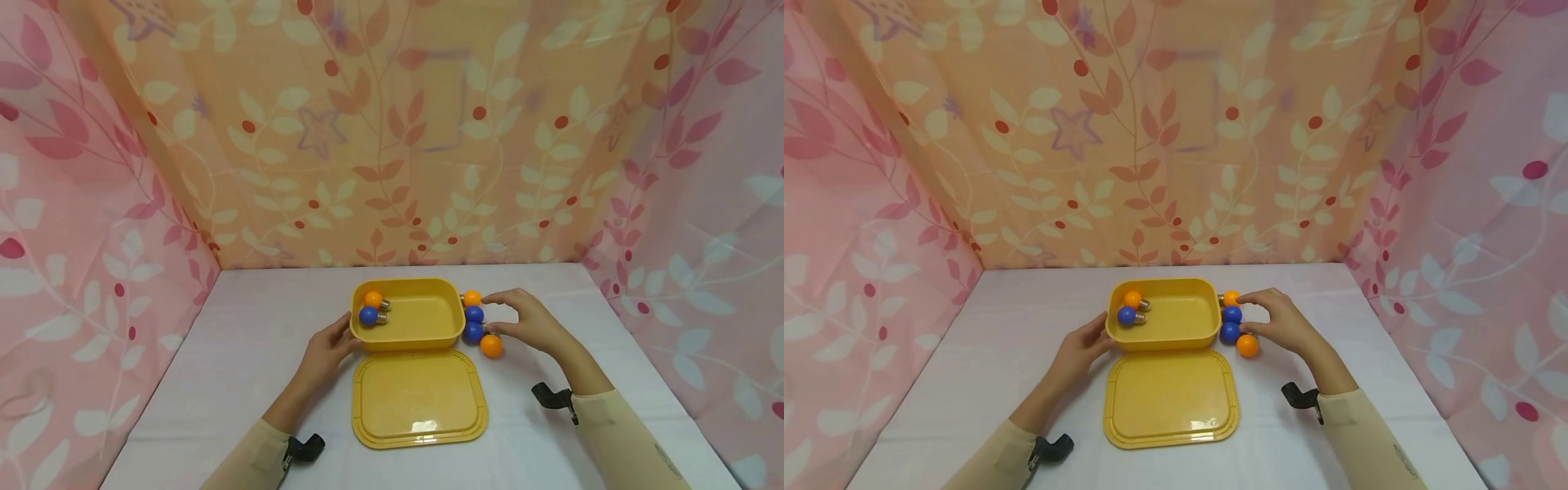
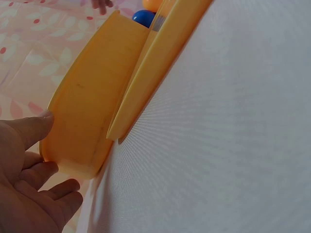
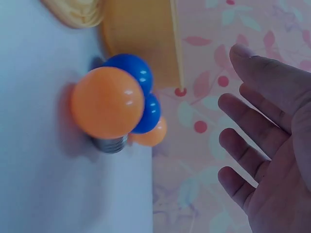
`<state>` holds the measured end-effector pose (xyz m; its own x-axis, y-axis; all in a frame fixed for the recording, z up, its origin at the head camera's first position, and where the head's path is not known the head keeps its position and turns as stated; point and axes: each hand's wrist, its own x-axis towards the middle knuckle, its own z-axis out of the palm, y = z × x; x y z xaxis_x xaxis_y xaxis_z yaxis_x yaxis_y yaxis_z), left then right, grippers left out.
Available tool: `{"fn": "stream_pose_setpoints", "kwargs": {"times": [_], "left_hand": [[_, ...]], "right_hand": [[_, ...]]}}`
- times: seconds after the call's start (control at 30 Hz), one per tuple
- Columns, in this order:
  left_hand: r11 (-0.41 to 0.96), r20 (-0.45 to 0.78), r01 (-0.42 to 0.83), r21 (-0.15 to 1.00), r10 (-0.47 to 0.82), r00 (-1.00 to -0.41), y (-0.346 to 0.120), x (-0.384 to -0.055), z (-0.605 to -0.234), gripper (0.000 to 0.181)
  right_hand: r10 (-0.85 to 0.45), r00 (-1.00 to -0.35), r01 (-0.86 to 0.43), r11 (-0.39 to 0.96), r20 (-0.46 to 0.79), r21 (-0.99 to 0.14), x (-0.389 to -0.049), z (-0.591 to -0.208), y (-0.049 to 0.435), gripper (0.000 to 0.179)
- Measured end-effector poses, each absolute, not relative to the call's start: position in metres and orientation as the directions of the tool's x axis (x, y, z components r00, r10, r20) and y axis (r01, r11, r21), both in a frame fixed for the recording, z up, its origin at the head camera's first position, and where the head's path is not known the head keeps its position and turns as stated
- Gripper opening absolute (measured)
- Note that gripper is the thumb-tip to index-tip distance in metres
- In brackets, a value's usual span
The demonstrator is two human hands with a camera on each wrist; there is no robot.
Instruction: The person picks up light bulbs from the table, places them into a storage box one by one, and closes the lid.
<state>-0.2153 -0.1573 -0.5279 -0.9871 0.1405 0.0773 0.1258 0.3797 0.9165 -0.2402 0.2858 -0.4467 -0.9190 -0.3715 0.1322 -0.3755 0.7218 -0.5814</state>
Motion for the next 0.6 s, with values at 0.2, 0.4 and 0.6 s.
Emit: {"fn": "stream_pose_setpoints", "kwargs": {"times": [0.2, 0.4, 0.6], "left_hand": [[0.38, 0.067, 0.116, 0.918, 0.138, -0.988, -0.157, -0.214, -0.527, 0.07], [0.384, 0.071, 0.119, 0.916, 0.136, -0.988, -0.156, -0.214, -0.527, 0.069], [0.392, 0.066, 0.113, 0.913, 0.13, -0.989, -0.156, -0.214, -0.527, 0.069]], "right_hand": [[-0.334, -0.939, -0.315, 0.726, 0.088, -0.611, -0.233, -0.464, 0.298, 0.053], [-0.316, -0.949, -0.243, 0.712, 0.01, -0.658, -0.23, -0.479, 0.311, 0.057], [-0.332, -0.943, -0.227, 0.684, -0.019, -0.694, -0.23, -0.495, 0.321, 0.061]]}}
